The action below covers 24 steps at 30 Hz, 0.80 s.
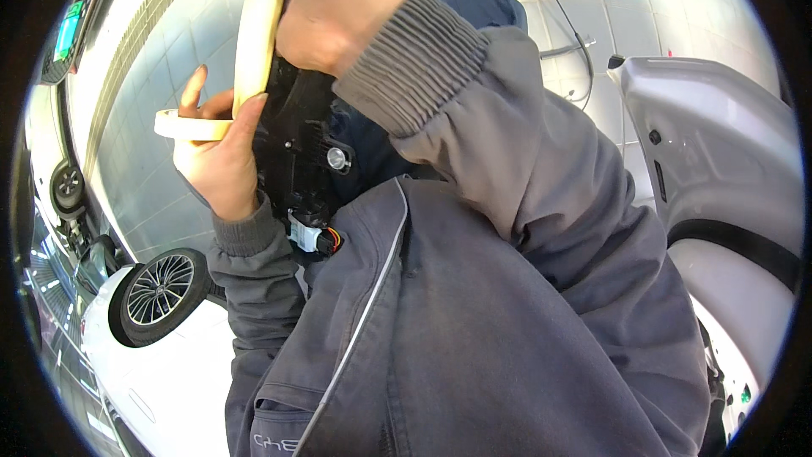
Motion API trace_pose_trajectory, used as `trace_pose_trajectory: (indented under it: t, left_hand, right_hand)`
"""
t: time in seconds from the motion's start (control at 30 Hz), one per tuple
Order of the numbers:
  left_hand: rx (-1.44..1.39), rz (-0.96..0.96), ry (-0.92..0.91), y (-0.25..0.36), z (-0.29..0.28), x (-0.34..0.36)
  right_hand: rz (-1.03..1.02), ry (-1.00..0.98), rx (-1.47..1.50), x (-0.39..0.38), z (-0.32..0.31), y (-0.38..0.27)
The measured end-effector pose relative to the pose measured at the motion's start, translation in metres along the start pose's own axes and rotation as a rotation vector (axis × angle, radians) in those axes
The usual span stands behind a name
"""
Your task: The person applies masking tape to a black car door handle assembly, then connects a wiring harness and positions the unit into the car door frame.
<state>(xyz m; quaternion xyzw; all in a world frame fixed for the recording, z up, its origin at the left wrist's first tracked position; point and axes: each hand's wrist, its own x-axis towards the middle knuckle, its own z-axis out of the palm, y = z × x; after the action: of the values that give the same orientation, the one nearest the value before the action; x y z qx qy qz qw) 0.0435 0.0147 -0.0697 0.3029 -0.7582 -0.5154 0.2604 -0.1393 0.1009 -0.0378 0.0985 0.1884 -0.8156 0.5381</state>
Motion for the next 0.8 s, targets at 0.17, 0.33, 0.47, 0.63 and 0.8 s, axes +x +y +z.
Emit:
trace_pose_trajectory:
  t: [0.17, 0.33, 0.47, 0.63, 0.8]
  left_hand:
    - [0.163, 0.034, -0.075, 0.004, -0.001, -0.001]
    - [-0.164, 0.233, -0.115, -0.001, -0.036, -0.001]
    - [0.281, 0.065, -0.082, 0.019, -0.088, -0.01]
    - [1.11, 0.106, -0.325, 0.023, -0.098, -0.053]
    - [1.054, 0.206, -0.302, 0.014, -0.084, -0.069]
  right_hand:
    - [-0.1, 0.0, -0.231, -0.013, -0.025, 0.001]
    - [-0.141, -0.112, -0.172, -0.025, -0.072, -0.009]
    - [-0.174, -0.07, -0.095, -0.037, -0.097, -0.014]
    - [-0.205, -0.088, -0.042, -0.045, -0.111, -0.02]
    - [-0.177, -0.179, -0.071, -0.04, -0.114, -0.018]
